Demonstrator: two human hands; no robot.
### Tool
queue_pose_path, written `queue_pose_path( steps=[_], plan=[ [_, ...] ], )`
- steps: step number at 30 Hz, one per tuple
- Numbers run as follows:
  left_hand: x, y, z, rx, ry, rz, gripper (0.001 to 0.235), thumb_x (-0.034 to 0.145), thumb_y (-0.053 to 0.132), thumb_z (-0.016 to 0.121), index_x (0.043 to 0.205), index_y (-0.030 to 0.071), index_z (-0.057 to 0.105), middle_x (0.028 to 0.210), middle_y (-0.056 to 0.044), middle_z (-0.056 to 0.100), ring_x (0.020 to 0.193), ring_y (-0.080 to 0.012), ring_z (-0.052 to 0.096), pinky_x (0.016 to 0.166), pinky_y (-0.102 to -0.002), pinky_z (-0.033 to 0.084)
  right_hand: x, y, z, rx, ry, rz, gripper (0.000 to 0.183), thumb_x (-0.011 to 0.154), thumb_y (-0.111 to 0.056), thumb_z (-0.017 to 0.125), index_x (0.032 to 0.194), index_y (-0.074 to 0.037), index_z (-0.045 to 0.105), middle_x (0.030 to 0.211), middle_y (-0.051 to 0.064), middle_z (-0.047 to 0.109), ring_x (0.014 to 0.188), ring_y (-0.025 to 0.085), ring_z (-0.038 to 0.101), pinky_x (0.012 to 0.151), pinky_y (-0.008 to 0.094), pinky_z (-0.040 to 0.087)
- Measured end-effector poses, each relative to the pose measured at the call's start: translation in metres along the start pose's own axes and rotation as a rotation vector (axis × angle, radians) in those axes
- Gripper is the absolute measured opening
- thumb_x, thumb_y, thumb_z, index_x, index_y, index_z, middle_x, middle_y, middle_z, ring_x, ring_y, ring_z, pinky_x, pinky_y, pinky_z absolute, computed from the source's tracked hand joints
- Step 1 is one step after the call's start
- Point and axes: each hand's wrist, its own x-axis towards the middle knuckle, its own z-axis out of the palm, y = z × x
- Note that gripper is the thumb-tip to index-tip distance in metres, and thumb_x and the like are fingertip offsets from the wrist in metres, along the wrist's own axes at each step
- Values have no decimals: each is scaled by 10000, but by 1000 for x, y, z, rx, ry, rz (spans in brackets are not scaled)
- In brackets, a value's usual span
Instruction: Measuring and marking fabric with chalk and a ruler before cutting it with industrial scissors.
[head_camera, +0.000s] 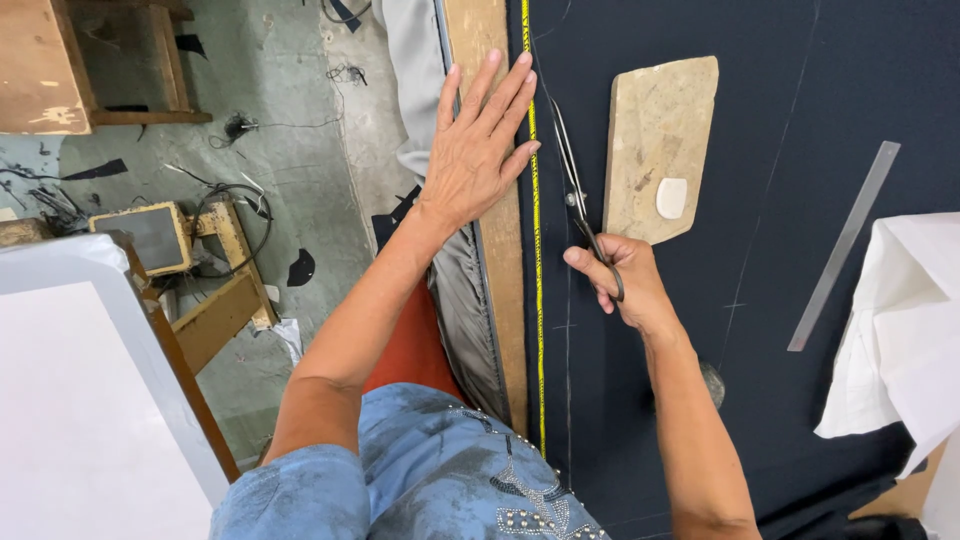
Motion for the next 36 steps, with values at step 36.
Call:
queue_pose_path(
  steps=[36],
  plan=[
    [0,2,-1,-2,-19,-32,668,1251,521,475,1737,108,278,1816,-61,270,1702,-287,209,1404,-569,146,17,-34,-9,-70,-13,30,577,987,-434,761,600,-153,439,486,7,421,345,110,409,373,234,322]
  ],
)
